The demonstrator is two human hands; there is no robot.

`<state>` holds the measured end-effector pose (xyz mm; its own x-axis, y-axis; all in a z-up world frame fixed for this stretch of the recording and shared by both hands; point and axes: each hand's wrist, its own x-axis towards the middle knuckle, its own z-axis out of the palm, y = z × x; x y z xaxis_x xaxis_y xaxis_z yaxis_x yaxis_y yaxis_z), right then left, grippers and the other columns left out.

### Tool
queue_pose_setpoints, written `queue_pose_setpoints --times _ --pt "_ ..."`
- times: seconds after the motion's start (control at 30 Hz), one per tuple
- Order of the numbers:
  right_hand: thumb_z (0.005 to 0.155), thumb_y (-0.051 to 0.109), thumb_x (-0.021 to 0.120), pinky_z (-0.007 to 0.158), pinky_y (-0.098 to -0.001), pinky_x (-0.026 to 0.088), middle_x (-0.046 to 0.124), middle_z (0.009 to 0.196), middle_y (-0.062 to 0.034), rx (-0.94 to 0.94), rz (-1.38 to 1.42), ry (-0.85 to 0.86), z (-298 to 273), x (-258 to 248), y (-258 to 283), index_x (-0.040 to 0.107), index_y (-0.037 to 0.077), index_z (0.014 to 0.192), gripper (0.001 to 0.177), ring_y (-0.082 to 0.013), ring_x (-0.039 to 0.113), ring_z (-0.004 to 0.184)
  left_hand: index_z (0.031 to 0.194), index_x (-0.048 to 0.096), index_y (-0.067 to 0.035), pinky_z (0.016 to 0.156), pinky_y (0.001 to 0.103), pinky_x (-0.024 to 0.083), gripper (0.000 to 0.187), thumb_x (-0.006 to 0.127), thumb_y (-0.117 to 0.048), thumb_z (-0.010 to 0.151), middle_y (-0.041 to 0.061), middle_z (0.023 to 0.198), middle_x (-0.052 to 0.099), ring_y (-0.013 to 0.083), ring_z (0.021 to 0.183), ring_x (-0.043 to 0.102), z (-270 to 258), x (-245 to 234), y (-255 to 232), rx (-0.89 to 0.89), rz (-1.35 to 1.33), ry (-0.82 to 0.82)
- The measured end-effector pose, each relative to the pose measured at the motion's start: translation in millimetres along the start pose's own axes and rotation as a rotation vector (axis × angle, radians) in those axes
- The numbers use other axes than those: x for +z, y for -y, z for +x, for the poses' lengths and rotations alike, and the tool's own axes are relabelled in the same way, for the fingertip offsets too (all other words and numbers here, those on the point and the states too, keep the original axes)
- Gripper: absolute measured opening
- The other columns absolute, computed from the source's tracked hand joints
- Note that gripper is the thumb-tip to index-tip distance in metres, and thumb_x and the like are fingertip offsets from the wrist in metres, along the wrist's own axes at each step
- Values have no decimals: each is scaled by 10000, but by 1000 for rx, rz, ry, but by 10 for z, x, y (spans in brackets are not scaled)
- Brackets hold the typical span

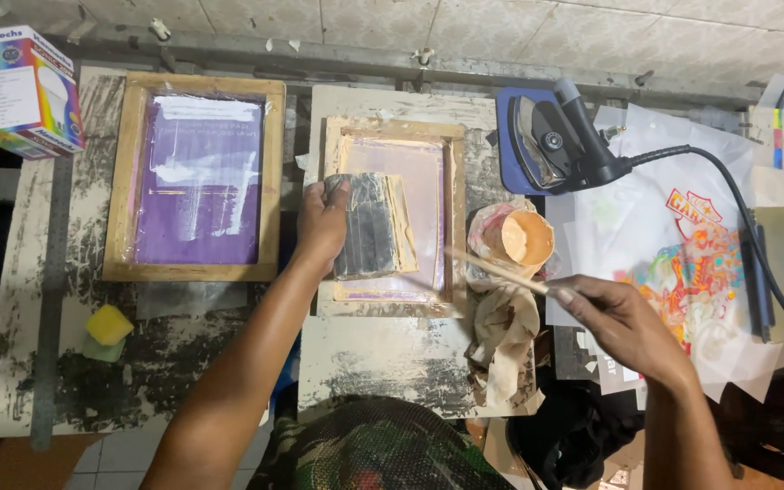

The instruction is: The person uses a squeegee to spread orange ink across a screen printing frame placed over a purple fabric. They repeatedly pull the squeegee across the mesh to transfer the ink, occasionally using a wooden stick to scoop more ink from a container onto the squeegee.

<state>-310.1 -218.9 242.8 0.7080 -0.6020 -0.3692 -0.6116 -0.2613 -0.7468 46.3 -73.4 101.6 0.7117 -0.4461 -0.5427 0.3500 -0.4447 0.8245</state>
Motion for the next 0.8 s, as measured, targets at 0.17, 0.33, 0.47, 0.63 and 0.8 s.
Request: queue_pose_setpoints --times 0.17,0.33,0.47,0.63,0.8 --pt "969 149 651 872 -447 556 845 917 -199 -89 181 66 126 291 68 862 60 1047 243 -204 653 912 1386 541 -74 980 478 518 612 596 -533 984 135 1186 672 328 1220 632 58 15 139 133 126 -55" --pt "965 170 672 935 -473 536 850 989 -212 -33 189 93 293 381 -20 859 56 1089 251 -266 732 936 1386 552 -70 985 501 510 593 589 -514 994 172 1211 674 369 1233 624 63 -48 116 134 139 -22" --pt "972 171 667 943 -484 529 846 994 -219 3 220 109 365 389 -77 857 40 1085 257 -257 707 941 1382 558 -74 972 503 516 594 589 -521 993 175 1194 678 372 1222 631 99 -60 133 131 133 -14" --pt "970 171 674 925 -479 533 845 989 -228 7 226 131 412 418 27 856 37 1085 253 -260 710 937 1359 580 -81 944 488 526 556 592 -501 995 156 1136 693 353 1173 657 109 -92 132 138 120 -16" --pt "968 185 683 813 -408 520 836 861 -163 5 198 137 434 438 66 871 59 1067 247 -182 620 825 1353 584 -91 940 492 522 549 593 -501 988 162 1117 692 353 1159 660 98 -110 107 139 115 -7"
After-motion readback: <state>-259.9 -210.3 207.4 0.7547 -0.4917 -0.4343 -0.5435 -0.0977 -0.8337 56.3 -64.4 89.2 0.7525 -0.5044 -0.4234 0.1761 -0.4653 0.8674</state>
